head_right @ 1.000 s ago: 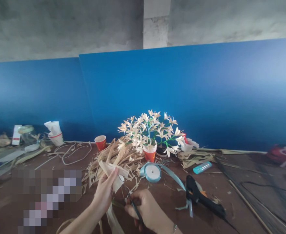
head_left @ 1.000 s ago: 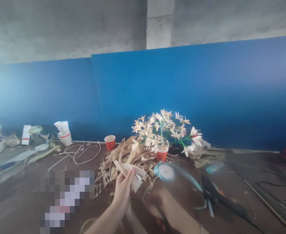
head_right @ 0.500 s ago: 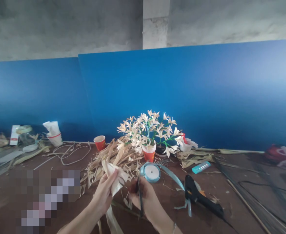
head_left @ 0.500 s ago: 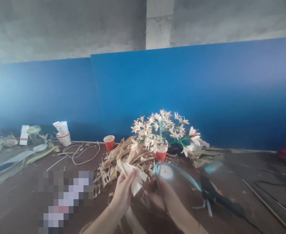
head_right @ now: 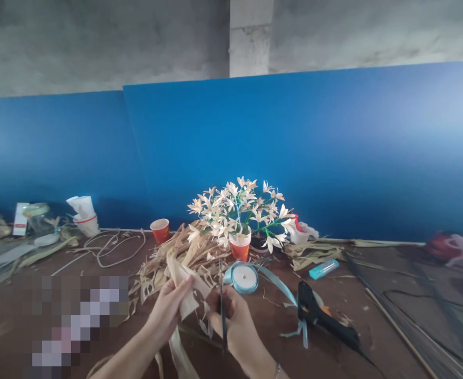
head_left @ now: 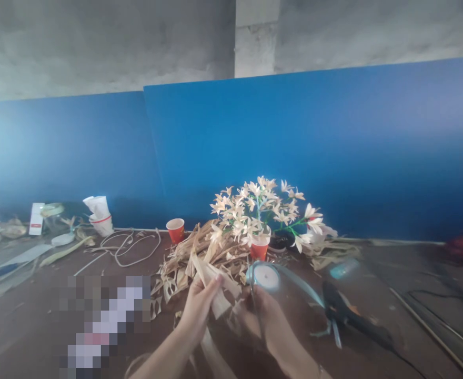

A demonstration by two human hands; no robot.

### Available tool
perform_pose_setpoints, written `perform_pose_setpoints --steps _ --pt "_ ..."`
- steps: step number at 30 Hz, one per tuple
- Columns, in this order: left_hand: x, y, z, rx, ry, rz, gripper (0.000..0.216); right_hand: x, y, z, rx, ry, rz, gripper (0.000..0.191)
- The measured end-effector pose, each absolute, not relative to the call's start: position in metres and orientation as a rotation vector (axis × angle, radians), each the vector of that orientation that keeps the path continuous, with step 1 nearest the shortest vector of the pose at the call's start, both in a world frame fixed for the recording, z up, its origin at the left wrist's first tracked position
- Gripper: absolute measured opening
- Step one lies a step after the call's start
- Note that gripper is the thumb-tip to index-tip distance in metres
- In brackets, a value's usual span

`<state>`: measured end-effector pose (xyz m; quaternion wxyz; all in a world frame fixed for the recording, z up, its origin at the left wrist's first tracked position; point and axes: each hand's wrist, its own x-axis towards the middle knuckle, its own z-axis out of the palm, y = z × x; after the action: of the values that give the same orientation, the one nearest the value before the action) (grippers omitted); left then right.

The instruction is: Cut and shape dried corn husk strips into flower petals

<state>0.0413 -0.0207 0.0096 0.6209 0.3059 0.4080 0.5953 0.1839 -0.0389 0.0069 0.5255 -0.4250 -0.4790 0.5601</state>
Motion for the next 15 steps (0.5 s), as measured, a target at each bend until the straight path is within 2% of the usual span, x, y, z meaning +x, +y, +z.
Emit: perform_pose_setpoints --steps 7,10,11,13,15 --pt "-0.011 0.015 0.005 1.131 1.608 1.520 0.030 0.196 -0.032 -0.008 -1.014 -1.125 1.361 0.035" --pt "-0.018 0.015 0.006 1.264 1.878 1.637 0.053 0.196 -0.032 -0.007 -0.995 -1.101 1.345 0.033" --pt "-0.016 0.012 0.008 1.362 1.886 1.677 0.054 0.195 -0.032 -0.006 -0.990 -1.093 1.341 0.033" --pt "-0.004 0.003 0.012 1.615 1.700 1.654 0.038 0.194 -0.032 -0.005 -0.987 -1.080 1.327 0.033" --pt "0.014 -0.008 0.013 1.764 1.351 1.405 0.012 0.194 -0.032 -0.005 -0.987 -1.075 1.313 0.032"
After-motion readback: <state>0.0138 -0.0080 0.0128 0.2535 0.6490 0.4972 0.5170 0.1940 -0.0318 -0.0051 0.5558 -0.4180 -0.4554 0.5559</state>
